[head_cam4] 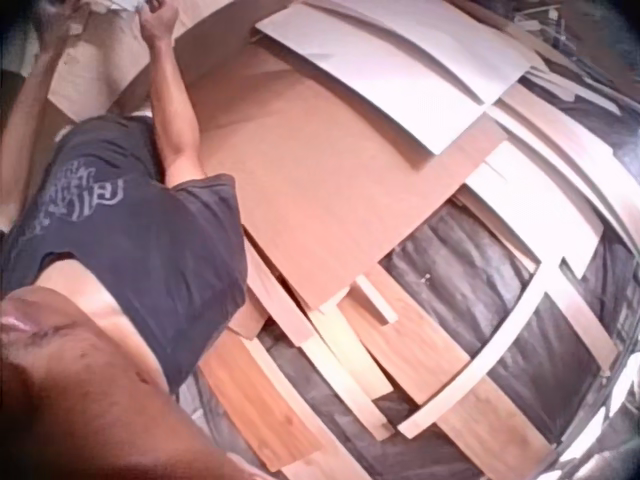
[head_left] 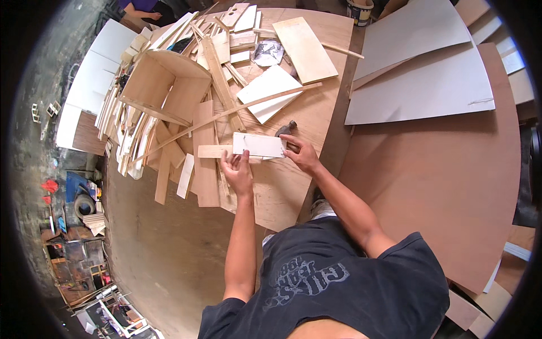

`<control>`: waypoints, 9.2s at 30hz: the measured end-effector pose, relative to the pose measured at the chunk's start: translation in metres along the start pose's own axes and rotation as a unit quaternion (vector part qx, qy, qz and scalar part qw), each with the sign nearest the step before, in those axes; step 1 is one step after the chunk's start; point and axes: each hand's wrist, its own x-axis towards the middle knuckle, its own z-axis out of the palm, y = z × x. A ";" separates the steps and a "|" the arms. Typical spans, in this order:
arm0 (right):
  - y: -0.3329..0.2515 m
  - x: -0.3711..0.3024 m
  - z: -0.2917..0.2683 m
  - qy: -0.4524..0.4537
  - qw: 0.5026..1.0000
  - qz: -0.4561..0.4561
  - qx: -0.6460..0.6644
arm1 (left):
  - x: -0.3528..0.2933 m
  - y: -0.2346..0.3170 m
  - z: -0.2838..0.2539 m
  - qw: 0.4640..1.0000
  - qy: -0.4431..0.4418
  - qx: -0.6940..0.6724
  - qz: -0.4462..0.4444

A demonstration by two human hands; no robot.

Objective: The person aligns small wooden components on a workbench and hammers nails into them to join the pieces together.

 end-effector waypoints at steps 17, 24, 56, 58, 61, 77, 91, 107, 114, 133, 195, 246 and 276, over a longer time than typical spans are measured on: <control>0.042 0.005 -0.001 0.179 0.755 0.115 -0.620 | 0.053 0.034 0.012 0.883 -0.183 0.394 0.177; 0.014 -0.055 0.003 0.369 0.816 0.141 -0.423 | 0.042 0.055 0.026 0.945 -0.225 0.237 0.016; -0.025 -0.113 0.108 0.351 0.918 0.182 0.001 | 0.027 0.060 0.017 0.911 -0.254 0.301 0.121; -0.012 -0.098 0.099 0.441 0.834 -0.023 -0.331 | 0.029 0.057 0.014 0.910 -0.271 0.307 0.061; -0.020 -0.078 0.081 0.399 0.857 0.070 -0.317 | 0.040 0.039 0.004 0.911 -0.296 0.270 0.097; 0.022 -0.049 0.080 0.401 0.905 0.026 -0.138 | 0.042 -0.057 -0.009 0.754 -0.393 0.391 0.353; -0.013 -0.105 0.096 0.376 0.914 0.139 -0.054 | 0.049 -0.101 0.027 0.730 -0.430 0.330 0.416; -0.015 -0.136 0.095 0.351 0.924 0.146 -0.028 | 0.050 -0.095 0.049 0.724 -0.430 0.279 0.462; -0.020 -0.146 0.097 0.343 0.925 0.161 -0.034 | 0.045 -0.086 0.054 0.717 -0.466 0.265 0.445; -0.028 -0.135 0.092 0.367 0.903 0.177 -0.135 | 0.044 -0.117 0.063 0.691 -0.387 0.376 0.481; -0.072 -0.091 0.089 0.340 0.893 0.173 -0.240 | 0.050 -0.138 0.051 0.739 -0.410 0.321 0.428; 0.013 -0.007 -0.001 0.200 0.753 0.060 -0.624 | 0.066 -0.053 0.034 0.825 -0.321 0.306 0.350; -0.053 0.129 -0.090 0.130 0.890 0.036 -0.435 | 0.089 -0.017 0.133 0.940 -0.053 0.311 0.131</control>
